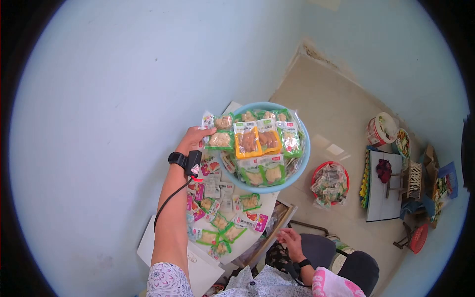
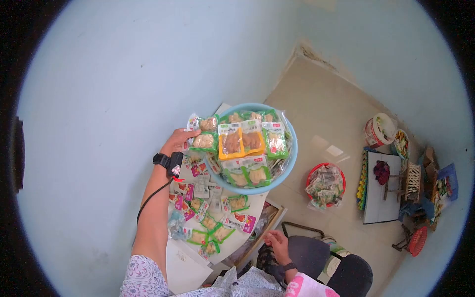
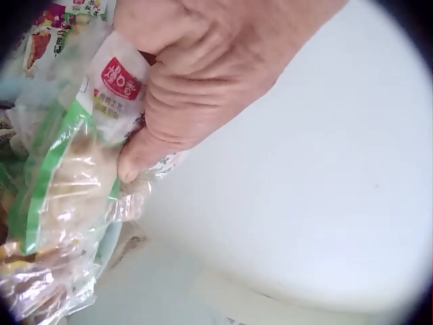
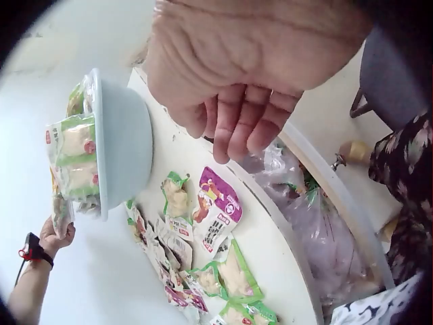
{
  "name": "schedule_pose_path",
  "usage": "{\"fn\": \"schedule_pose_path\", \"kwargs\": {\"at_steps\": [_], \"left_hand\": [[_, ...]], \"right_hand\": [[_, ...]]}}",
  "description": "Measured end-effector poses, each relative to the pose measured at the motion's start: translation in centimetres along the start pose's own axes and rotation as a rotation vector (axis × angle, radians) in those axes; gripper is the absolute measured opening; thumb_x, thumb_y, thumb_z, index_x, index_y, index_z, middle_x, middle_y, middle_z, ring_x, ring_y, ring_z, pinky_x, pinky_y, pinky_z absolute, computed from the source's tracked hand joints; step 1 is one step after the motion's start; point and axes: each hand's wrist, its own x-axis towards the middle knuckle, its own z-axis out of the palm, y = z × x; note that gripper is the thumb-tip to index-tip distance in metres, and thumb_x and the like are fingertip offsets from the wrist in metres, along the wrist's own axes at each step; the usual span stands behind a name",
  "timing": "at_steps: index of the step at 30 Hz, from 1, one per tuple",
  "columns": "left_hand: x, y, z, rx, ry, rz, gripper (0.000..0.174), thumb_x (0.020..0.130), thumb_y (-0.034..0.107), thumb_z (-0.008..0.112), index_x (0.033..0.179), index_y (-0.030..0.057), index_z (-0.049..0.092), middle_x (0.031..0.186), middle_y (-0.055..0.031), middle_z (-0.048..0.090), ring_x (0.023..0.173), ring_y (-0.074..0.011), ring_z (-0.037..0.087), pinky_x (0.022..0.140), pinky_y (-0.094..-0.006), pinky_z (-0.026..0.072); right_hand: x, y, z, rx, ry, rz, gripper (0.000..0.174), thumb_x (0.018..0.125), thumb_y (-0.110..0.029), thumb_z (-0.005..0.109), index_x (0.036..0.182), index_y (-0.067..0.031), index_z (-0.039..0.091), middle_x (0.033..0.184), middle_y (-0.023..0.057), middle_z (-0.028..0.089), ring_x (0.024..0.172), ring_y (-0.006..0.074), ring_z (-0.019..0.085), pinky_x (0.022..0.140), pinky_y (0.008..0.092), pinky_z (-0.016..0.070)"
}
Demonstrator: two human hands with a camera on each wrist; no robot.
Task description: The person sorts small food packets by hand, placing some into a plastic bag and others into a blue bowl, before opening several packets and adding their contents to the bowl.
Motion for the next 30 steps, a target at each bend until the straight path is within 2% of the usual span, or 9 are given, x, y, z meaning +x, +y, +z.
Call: {"fn": "schedule_pose_path", "kwargs": {"at_steps": [4, 7, 10, 13, 16, 19, 22, 25, 30], "left_hand": [[0.5, -1.4, 1.9, 0.050, -0.019, -0.021, 0.039, 0.079, 0.023, 0.083, 0.105, -0.0016, 0.068, 0.093, -0.0085, 0.071, 0.078, -0.0157, 0.068, 0.070, -0.0287, 0.0557], [2.5, -4.3, 2.1, -0.022, 0.026, 0.155, 0.054, 0.079, 0.027, 0.083, 0.119, -0.0035, 0.063, 0.099, -0.0125, 0.071, 0.086, -0.0192, 0.069, 0.075, -0.0309, 0.0557], [1.3, -4.8, 2.5, 0.412, 0.322, 0.350, 0.072, 0.083, 0.031, 0.079, 0.137, -0.0067, 0.049, 0.119, -0.0211, 0.065, 0.106, -0.0261, 0.066, 0.088, -0.0351, 0.0531], [-0.1, -5.3, 3.8, 0.596, 0.378, 0.508, 0.079, 0.088, 0.038, 0.071, 0.148, -0.0009, 0.037, 0.143, -0.0283, 0.046, 0.131, -0.0347, 0.050, 0.103, -0.0438, 0.0450], [-1.9, -6.7, 7.7, 1.009, 0.437, 0.652, 0.072, 0.093, 0.051, 0.059, 0.152, 0.0139, 0.037, 0.157, -0.0236, 0.028, 0.144, -0.0386, 0.029, 0.111, -0.0571, 0.0336], [-2.4, -6.7, 8.8, 0.976, 0.350, 0.557, 0.064, 0.097, 0.056, 0.048, 0.153, 0.0274, 0.035, 0.161, -0.0155, 0.022, 0.148, -0.0386, 0.020, 0.109, -0.0691, 0.0282], [-2.4, -6.8, 8.7, 1.002, 0.324, 0.527, 0.061, 0.099, 0.055, 0.042, 0.154, 0.0316, 0.032, 0.162, -0.0112, 0.022, 0.150, -0.0367, 0.016, 0.107, -0.0737, 0.0261], [-3.0, -6.2, 9.2, 1.041, 0.332, 0.439, 0.059, 0.099, 0.055, 0.043, 0.153, 0.0329, 0.033, 0.162, -0.0114, 0.022, 0.150, -0.0364, 0.016, 0.107, -0.0734, 0.0264], [-3.4, -5.3, 9.0, 1.063, 0.334, 0.446, 0.059, 0.100, 0.054, 0.043, 0.154, 0.0325, 0.032, 0.161, -0.0121, 0.025, 0.150, -0.0359, 0.017, 0.106, -0.0741, 0.0256]], "right_hand": [[0.5, 0.7, -0.9, 0.003, 0.007, 0.028, 0.020, 0.098, -0.017, 0.061, 0.110, -0.0010, 0.062, 0.096, 0.0114, 0.072, 0.083, 0.0137, 0.067, 0.073, 0.0263, 0.0523], [0.5, 1.3, -1.3, -0.033, 0.007, 0.038, 0.020, 0.098, -0.017, 0.060, 0.110, -0.0008, 0.061, 0.095, 0.0109, 0.071, 0.082, 0.0135, 0.066, 0.073, 0.0255, 0.0515], [0.7, 1.6, -1.1, -0.039, -0.004, 0.037, 0.019, 0.098, -0.017, 0.059, 0.109, -0.0010, 0.060, 0.094, 0.0100, 0.071, 0.081, 0.0132, 0.065, 0.073, 0.0249, 0.0507], [1.1, 1.8, -1.1, -0.046, -0.014, 0.040, 0.018, 0.099, -0.017, 0.058, 0.109, -0.0012, 0.060, 0.094, 0.0092, 0.070, 0.081, 0.0126, 0.065, 0.073, 0.0248, 0.0506], [1.4, 2.1, -0.7, -0.066, -0.018, 0.060, 0.017, 0.099, -0.016, 0.057, 0.108, -0.0016, 0.061, 0.094, 0.0083, 0.070, 0.082, 0.0124, 0.065, 0.073, 0.0253, 0.0514], [1.4, 2.5, -0.2, -0.095, -0.028, 0.081, 0.015, 0.100, -0.014, 0.056, 0.107, -0.0021, 0.062, 0.095, 0.0075, 0.070, 0.081, 0.0124, 0.065, 0.073, 0.0258, 0.0523], [1.3, 3.1, 0.0, -0.121, -0.047, 0.093, 0.015, 0.100, -0.012, 0.055, 0.108, -0.0023, 0.063, 0.095, 0.0068, 0.070, 0.081, 0.0123, 0.065, 0.073, 0.0258, 0.0527], [1.2, 3.5, 0.1, -0.146, -0.072, 0.105, 0.015, 0.100, -0.011, 0.054, 0.109, -0.0021, 0.063, 0.094, 0.0065, 0.070, 0.080, 0.0117, 0.064, 0.072, 0.0257, 0.0526], [0.5, 2.6, 1.0, -0.203, -0.092, 0.081, 0.015, 0.100, -0.010, 0.053, 0.109, -0.0020, 0.063, 0.094, 0.0066, 0.070, 0.078, 0.0110, 0.063, 0.072, 0.0256, 0.0522]]}}
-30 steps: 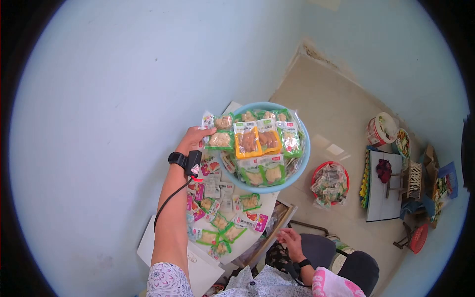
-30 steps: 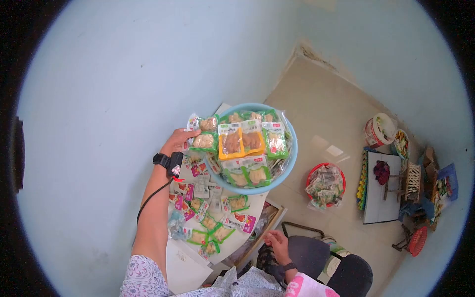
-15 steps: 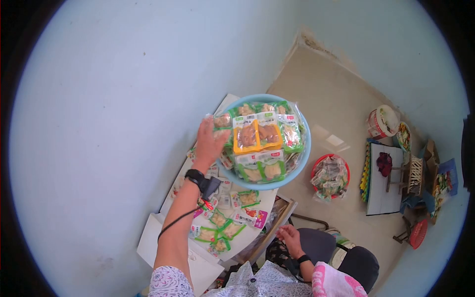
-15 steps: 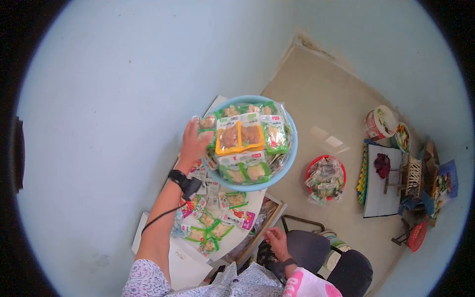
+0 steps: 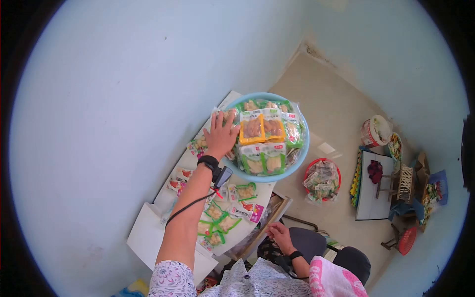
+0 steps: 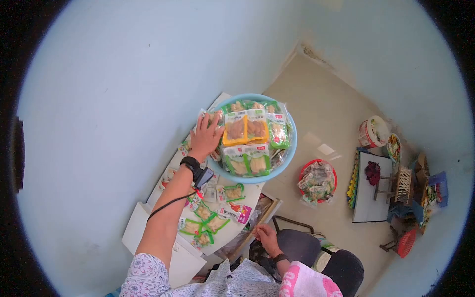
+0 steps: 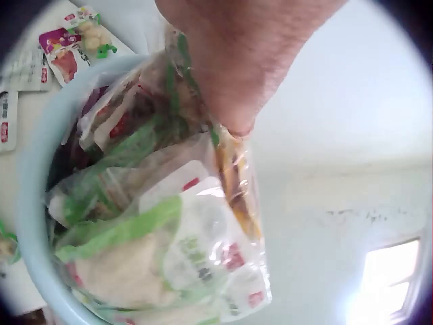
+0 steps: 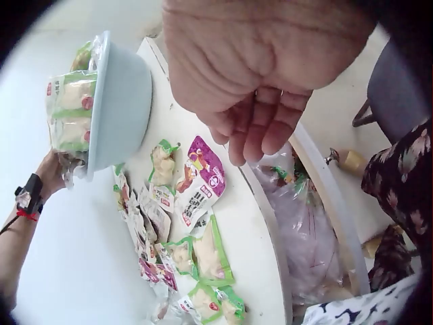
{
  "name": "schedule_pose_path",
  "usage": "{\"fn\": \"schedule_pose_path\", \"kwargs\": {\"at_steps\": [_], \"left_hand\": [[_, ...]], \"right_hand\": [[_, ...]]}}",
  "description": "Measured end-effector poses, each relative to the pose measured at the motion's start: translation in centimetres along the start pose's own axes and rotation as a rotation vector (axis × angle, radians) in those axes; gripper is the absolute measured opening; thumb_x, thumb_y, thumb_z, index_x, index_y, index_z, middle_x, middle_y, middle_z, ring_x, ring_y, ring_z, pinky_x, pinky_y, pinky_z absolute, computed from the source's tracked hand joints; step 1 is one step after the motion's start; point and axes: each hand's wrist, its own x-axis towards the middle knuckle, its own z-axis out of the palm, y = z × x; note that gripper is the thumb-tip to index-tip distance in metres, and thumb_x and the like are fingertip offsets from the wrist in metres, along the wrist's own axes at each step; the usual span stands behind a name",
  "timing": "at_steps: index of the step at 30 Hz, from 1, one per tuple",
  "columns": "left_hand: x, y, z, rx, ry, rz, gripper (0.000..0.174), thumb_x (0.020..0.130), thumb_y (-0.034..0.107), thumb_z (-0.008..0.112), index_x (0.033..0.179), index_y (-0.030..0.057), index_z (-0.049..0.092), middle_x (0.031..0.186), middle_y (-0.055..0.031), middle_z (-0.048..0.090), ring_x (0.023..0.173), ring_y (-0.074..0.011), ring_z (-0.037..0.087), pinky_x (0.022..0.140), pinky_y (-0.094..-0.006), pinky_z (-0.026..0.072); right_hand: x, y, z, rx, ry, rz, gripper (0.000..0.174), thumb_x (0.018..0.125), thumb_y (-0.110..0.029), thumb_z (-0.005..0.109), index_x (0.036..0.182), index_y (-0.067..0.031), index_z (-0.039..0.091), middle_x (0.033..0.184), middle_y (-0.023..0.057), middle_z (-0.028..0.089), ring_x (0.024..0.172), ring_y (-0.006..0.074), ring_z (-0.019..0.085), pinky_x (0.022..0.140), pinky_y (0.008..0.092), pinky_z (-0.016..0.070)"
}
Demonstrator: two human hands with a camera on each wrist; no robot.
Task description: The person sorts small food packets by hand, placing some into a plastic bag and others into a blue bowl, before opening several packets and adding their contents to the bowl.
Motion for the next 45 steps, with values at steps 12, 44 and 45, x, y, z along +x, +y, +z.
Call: {"fn": "schedule_pose_path", "kwargs": {"at_steps": [12, 44, 45], "left_hand": [[-8.9, -4.8, -3.4, -0.658, 0.321, 0.008, 0.054, 0.102, 0.034, 0.049, 0.143, -0.0009, 0.044, 0.147, -0.0227, 0.044, 0.136, -0.0364, 0.041, 0.113, -0.0415, 0.0327], [-62.6, -17.1, 0.2, -0.720, 0.192, -0.660, 0.034, 0.093, 0.005, 0.057, 0.127, 0.0034, 0.058, 0.129, -0.0107, 0.058, 0.120, -0.0214, 0.057, 0.094, -0.0326, 0.0509], [-62.6, -17.0, 0.2, -0.691, 0.173, -0.669, 0.034, 0.093, 0.005, 0.057, 0.127, 0.0043, 0.058, 0.129, -0.0101, 0.058, 0.120, -0.0213, 0.056, 0.094, -0.0323, 0.0507]], "right_hand": [[-1.8, 5.8, 0.7, -0.139, -0.011, -0.054, 0.015, 0.100, -0.013, 0.054, 0.106, -0.0025, 0.063, 0.087, 0.0057, 0.070, 0.072, 0.0090, 0.062, 0.062, 0.0229, 0.0488], [-4.7, 12.4, 10.1, -1.646, 0.028, -0.377, 0.032, 0.083, -0.017, 0.059, 0.112, -0.0116, 0.072, 0.161, 0.0187, 0.020, 0.149, 0.0380, 0.019, 0.111, 0.0632, 0.0277], [-3.9, 12.4, 10.1, -1.670, 0.030, -0.388, 0.032, 0.084, -0.018, 0.059, 0.113, -0.0114, 0.072, 0.161, 0.0187, 0.020, 0.149, 0.0383, 0.017, 0.111, 0.0651, 0.0257]]}}
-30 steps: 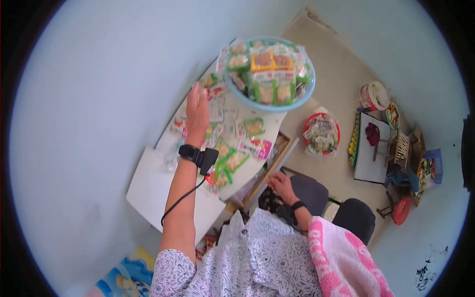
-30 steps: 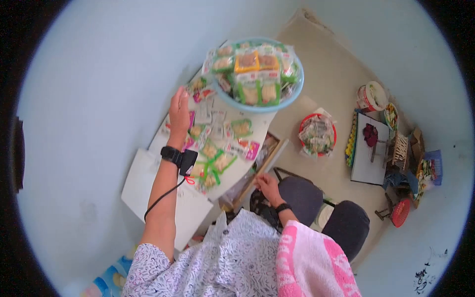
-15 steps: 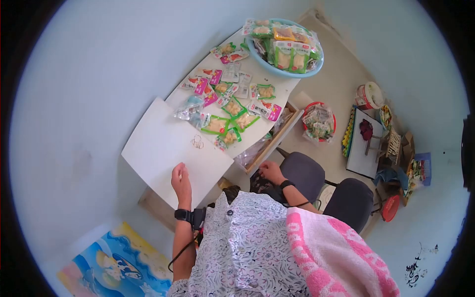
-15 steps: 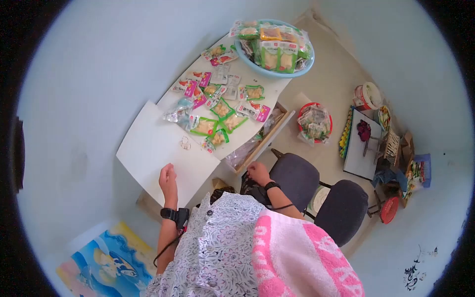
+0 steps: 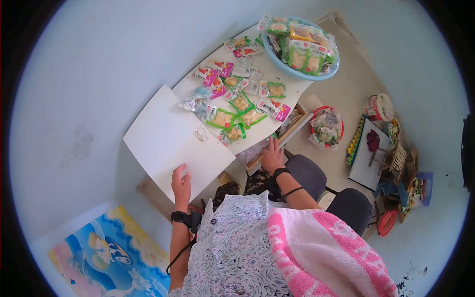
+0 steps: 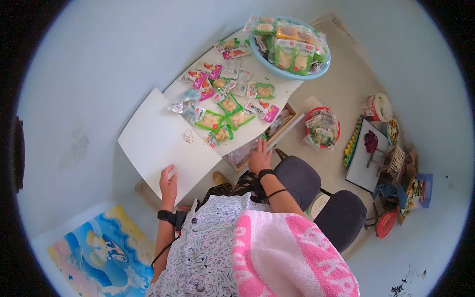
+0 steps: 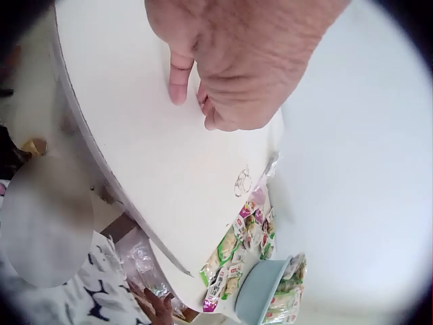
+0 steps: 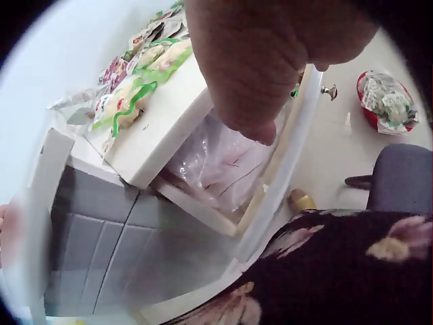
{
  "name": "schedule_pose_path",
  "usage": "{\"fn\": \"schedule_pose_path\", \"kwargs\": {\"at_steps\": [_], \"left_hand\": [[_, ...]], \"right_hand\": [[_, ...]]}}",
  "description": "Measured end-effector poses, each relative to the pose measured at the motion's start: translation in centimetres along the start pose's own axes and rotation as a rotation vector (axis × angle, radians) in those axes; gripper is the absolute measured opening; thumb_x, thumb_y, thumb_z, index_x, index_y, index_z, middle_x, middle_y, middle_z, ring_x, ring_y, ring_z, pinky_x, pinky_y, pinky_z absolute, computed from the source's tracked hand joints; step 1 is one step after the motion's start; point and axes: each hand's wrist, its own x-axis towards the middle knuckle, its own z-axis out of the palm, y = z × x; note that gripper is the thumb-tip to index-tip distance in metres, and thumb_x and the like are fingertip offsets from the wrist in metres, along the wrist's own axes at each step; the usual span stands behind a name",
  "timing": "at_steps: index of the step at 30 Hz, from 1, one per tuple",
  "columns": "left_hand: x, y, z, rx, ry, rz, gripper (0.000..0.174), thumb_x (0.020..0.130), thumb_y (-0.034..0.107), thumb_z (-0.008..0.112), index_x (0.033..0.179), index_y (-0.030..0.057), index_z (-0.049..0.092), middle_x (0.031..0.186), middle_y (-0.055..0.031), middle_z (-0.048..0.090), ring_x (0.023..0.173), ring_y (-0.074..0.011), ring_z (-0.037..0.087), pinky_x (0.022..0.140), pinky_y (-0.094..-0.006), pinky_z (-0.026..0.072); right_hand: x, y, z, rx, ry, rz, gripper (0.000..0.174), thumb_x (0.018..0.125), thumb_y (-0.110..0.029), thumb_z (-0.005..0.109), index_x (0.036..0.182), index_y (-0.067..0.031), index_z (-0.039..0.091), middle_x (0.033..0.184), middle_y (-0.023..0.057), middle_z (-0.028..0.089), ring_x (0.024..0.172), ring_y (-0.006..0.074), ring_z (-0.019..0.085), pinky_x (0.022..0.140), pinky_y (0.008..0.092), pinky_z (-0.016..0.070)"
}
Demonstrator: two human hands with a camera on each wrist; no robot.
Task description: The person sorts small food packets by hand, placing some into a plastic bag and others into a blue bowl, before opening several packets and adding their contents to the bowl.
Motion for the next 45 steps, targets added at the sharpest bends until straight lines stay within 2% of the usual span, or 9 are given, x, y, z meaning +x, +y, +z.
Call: {"fn": "schedule_pose_path", "kwargs": {"at_steps": [7, 10, 13, 16, 20, 27, 33, 40, 45], "left_hand": [[0.4, 0.7, 0.7, 0.054, 0.044, -0.039, 0.034, 0.093, 0.008, 0.058, 0.127, 0.0057, 0.060, 0.127, -0.0091, 0.060, 0.117, -0.0202, 0.057, 0.092, -0.0326, 0.0486], [0.5, 1.1, 0.5, 0.039, 0.052, -0.062, 0.035, 0.092, 0.010, 0.058, 0.126, 0.0020, 0.061, 0.126, -0.0111, 0.062, 0.120, -0.0212, 0.056, 0.098, -0.0339, 0.0463], [0.9, 0.8, 0.4, -0.010, 0.054, -0.080, 0.034, 0.091, 0.010, 0.059, 0.125, 0.0016, 0.062, 0.125, -0.0114, 0.063, 0.118, -0.0213, 0.057, 0.098, -0.0337, 0.0463], [1.1, -0.3, 0.1, -0.083, 0.047, -0.094, 0.033, 0.091, 0.010, 0.060, 0.123, 0.0021, 0.063, 0.121, -0.0102, 0.065, 0.114, -0.0203, 0.059, 0.094, -0.0328, 0.0481], [2.0, -1.7, -0.6, -0.203, 0.022, -0.128, 0.031, 0.092, 0.013, 0.061, 0.122, 0.0023, 0.063, 0.116, -0.0087, 0.067, 0.108, -0.0189, 0.061, 0.088, -0.0315, 0.0509], [1.7, 3.0, -2.2, -0.570, -0.108, -0.201, 0.038, 0.096, 0.025, 0.063, 0.127, 0.0028, 0.060, 0.122, -0.0094, 0.064, 0.114, -0.0158, 0.060, 0.091, -0.0329, 0.0524], [0.8, 9.2, -3.5, -0.389, -0.232, 0.224, 0.054, 0.098, 0.031, 0.059, 0.144, 0.0040, 0.047, 0.137, -0.0138, 0.056, 0.128, -0.0223, 0.052, 0.095, -0.0387, 0.0525], [-1.2, 8.6, -4.3, -0.897, -0.620, -0.196, 0.074, 0.101, 0.055, 0.047, 0.153, 0.0053, 0.031, 0.142, -0.0150, 0.050, 0.128, -0.0233, 0.051, 0.098, -0.0348, 0.0487], [-3.7, 8.6, -6.6, -1.060, -0.627, -0.160, 0.067, 0.100, 0.052, 0.049, 0.147, 0.0040, 0.042, 0.130, -0.0159, 0.057, 0.114, -0.0234, 0.060, 0.085, -0.0361, 0.0542]], "right_hand": [[4.2, 2.0, 1.1, -0.099, -0.051, -0.065, 0.035, 0.087, -0.020, 0.056, 0.118, -0.0096, 0.070, 0.157, 0.0140, 0.031, 0.150, 0.0363, 0.016, 0.112, 0.0688, 0.0216], [5.0, 2.9, 1.2, -0.108, 0.085, -0.118, 0.031, 0.088, -0.024, 0.056, 0.110, -0.0091, 0.072, 0.138, 0.0111, 0.054, 0.138, 0.0322, 0.039, 0.109, 0.0602, 0.0332], [4.1, 4.1, 0.4, 0.086, 0.098, -0.134, 0.021, 0.090, -0.025, 0.059, 0.100, -0.0118, 0.071, 0.105, 0.0097, 0.066, 0.112, 0.0311, 0.057, 0.094, 0.0480, 0.0461], [1.1, 4.6, -0.8, 0.421, 0.269, -0.092, 0.018, 0.087, -0.023, 0.065, 0.097, -0.0091, 0.071, 0.096, 0.0103, 0.067, 0.097, 0.0322, 0.062, 0.083, 0.0434, 0.0497], [-1.3, 5.0, -2.3, 0.957, 0.251, 0.103, 0.007, 0.087, -0.005, 0.064, 0.093, -0.0031, 0.068, 0.083, 0.0042, 0.064, 0.080, 0.0143, 0.063, 0.075, 0.0301, 0.0506], [-5.6, 1.1, -12.3, 1.465, 0.229, -0.110, 0.034, 0.087, 0.003, 0.057, 0.120, -0.0001, 0.054, 0.093, 0.0065, 0.062, 0.083, 0.0139, 0.060, 0.076, 0.0279, 0.0500], [-8.2, -5.8, -18.0, 1.844, 0.034, -0.293, 0.039, 0.087, 0.002, 0.052, 0.125, 0.0000, 0.049, 0.093, 0.0053, 0.060, 0.082, 0.0140, 0.057, 0.080, 0.0269, 0.0483], [-10.1, -13.0, -18.6, 2.011, -0.140, -0.312, 0.037, 0.088, 0.003, 0.050, 0.125, -0.0006, 0.051, 0.095, 0.0017, 0.060, 0.085, 0.0115, 0.058, 0.078, 0.0257, 0.0489], [-10.2, -14.2, -15.9, 1.923, -0.152, -0.328, 0.032, 0.091, 0.000, 0.051, 0.123, -0.0038, 0.051, 0.105, 0.0034, 0.062, 0.092, 0.0133, 0.060, 0.082, 0.0284, 0.0504]]}}
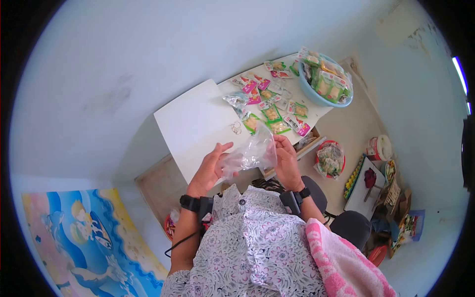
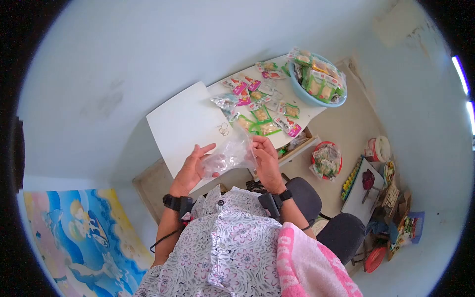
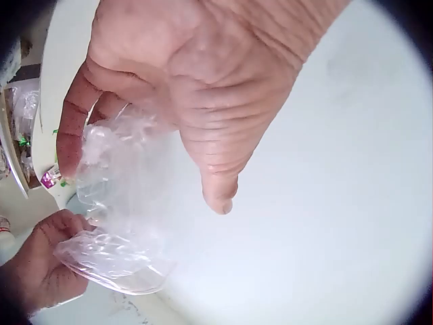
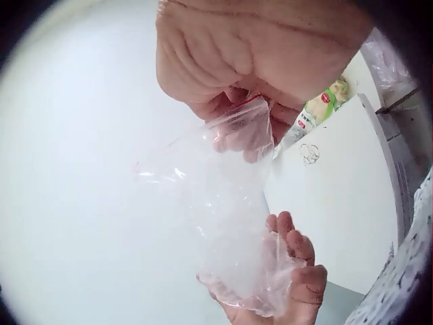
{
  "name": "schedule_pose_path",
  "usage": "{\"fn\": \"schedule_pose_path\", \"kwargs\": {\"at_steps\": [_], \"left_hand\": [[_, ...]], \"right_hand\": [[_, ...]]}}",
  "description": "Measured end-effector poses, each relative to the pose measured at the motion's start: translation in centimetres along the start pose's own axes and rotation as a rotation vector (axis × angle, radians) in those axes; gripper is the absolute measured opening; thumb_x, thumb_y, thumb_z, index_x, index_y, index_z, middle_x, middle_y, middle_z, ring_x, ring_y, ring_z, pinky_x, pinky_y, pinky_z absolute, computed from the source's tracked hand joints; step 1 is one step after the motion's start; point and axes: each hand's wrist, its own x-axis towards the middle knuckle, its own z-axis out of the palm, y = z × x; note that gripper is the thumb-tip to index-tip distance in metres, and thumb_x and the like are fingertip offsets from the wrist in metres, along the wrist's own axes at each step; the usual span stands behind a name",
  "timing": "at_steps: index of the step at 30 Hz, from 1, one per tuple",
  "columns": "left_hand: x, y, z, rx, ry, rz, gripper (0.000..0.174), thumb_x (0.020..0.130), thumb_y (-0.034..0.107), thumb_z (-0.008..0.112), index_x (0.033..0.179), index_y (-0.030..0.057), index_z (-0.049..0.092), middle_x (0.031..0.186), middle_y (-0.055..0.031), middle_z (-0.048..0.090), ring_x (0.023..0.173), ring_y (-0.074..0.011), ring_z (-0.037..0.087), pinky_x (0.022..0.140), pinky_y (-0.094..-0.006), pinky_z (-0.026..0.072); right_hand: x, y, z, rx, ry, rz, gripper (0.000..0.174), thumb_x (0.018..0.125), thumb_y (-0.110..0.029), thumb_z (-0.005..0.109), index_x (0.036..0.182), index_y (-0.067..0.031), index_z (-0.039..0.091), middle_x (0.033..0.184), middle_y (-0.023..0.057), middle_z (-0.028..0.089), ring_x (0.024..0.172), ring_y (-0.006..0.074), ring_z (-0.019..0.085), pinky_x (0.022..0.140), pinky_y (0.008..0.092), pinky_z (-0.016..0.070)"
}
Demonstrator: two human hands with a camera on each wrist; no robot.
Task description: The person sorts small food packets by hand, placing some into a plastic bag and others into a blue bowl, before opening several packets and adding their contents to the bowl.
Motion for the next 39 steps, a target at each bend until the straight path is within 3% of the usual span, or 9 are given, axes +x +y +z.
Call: {"fn": "schedule_pose_path", "kwargs": {"at_steps": [8, 11, 17, 20, 23, 26, 32, 35, 39], "left_hand": [[-2.6, 0.5, -3.1, 0.199, 0.153, 0.217, 0.043, 0.093, 0.014, 0.069, 0.132, -0.0006, 0.058, 0.098, -0.0074, 0.069, 0.079, -0.0100, 0.063, 0.066, -0.0245, 0.0513], [-2.6, -0.1, -2.9, 0.322, 0.261, 0.255, 0.032, 0.096, 0.022, 0.066, 0.122, 0.0022, 0.067, 0.088, -0.0001, 0.069, 0.070, -0.0047, 0.057, 0.063, -0.0204, 0.0458], [-2.3, 0.0, -3.8, 0.542, 0.462, 0.414, 0.025, 0.099, 0.027, 0.062, 0.098, 0.0053, 0.074, 0.078, 0.0013, 0.067, 0.065, -0.0057, 0.057, 0.061, -0.0227, 0.0459], [-2.4, 0.6, -5.2, 0.441, 0.511, 0.397, 0.027, 0.100, 0.029, 0.061, 0.099, 0.0036, 0.072, 0.081, -0.0008, 0.067, 0.068, -0.0082, 0.060, 0.064, -0.0245, 0.0497], [-2.5, 0.8, -5.3, -0.118, 0.485, 0.325, 0.034, 0.100, 0.031, 0.060, 0.112, 0.0000, 0.065, 0.089, -0.0043, 0.067, 0.074, -0.0112, 0.063, 0.069, -0.0268, 0.0534], [-3.7, 1.8, -3.7, -0.163, 0.289, 0.282, 0.039, 0.099, 0.025, 0.062, 0.128, 0.0000, 0.055, 0.095, -0.0061, 0.065, 0.076, -0.0129, 0.061, 0.066, -0.0271, 0.0512], [-4.1, 0.8, -5.2, 0.136, 0.221, 0.272, 0.055, 0.083, 0.000, 0.072, 0.134, -0.0007, 0.050, 0.097, -0.0041, 0.060, 0.088, -0.0116, 0.060, 0.071, -0.0251, 0.0523], [-4.8, 1.6, -5.7, 0.123, 0.213, 0.262, 0.058, 0.080, -0.002, 0.073, 0.134, 0.0006, 0.051, 0.097, -0.0030, 0.060, 0.088, -0.0107, 0.059, 0.071, -0.0239, 0.0498], [-4.9, 2.5, -5.4, 0.170, 0.278, 0.268, 0.046, 0.086, 0.006, 0.071, 0.129, 0.0020, 0.055, 0.091, -0.0011, 0.061, 0.082, -0.0101, 0.060, 0.071, -0.0238, 0.0480]], "right_hand": [[-0.5, 0.6, 4.1, -0.188, 0.038, 0.105, 0.032, 0.093, -0.003, 0.053, 0.124, -0.0017, 0.054, 0.109, 0.0039, 0.063, 0.093, 0.0117, 0.061, 0.082, 0.0266, 0.0506], [-0.6, 1.2, 4.8, -0.291, -0.008, 0.085, 0.029, 0.094, -0.007, 0.057, 0.122, -0.0022, 0.057, 0.105, 0.0020, 0.064, 0.092, 0.0112, 0.060, 0.079, 0.0256, 0.0498], [1.1, 4.0, 3.4, -0.504, 0.076, -0.141, 0.016, 0.101, -0.015, 0.056, 0.106, -0.0033, 0.066, 0.081, -0.0047, 0.058, 0.072, 0.0055, 0.050, 0.064, 0.0211, 0.0406], [1.0, 3.8, 3.6, -0.576, 0.105, -0.072, 0.021, 0.104, -0.018, 0.051, 0.099, -0.0037, 0.066, 0.071, -0.0073, 0.051, 0.061, 0.0023, 0.042, 0.055, 0.0192, 0.0336], [1.1, 4.2, 2.8, -0.400, 0.100, -0.033, 0.026, 0.106, -0.021, 0.049, 0.095, -0.0041, 0.065, 0.065, -0.0089, 0.045, 0.056, 0.0009, 0.038, 0.049, 0.0193, 0.0292], [0.9, 4.3, 2.7, -0.324, 0.130, 0.000, 0.028, 0.106, -0.023, 0.048, 0.093, -0.0042, 0.064, 0.063, -0.0093, 0.043, 0.054, 0.0004, 0.037, 0.046, 0.0201, 0.0276], [1.3, 4.7, 3.3, -0.331, 0.295, 0.016, 0.028, 0.105, -0.026, 0.050, 0.093, -0.0063, 0.064, 0.062, -0.0093, 0.042, 0.052, 0.0008, 0.037, 0.044, 0.0208, 0.0277], [1.5, 5.0, 2.5, -0.283, 0.338, 0.050, 0.026, 0.104, -0.026, 0.052, 0.092, -0.0072, 0.065, 0.063, -0.0103, 0.043, 0.052, 0.0002, 0.037, 0.045, 0.0195, 0.0270], [1.6, 5.5, 1.8, -0.292, 0.256, 0.079, 0.026, 0.104, -0.025, 0.051, 0.089, -0.0081, 0.063, 0.062, -0.0088, 0.042, 0.053, 0.0009, 0.037, 0.046, 0.0211, 0.0289]]}}
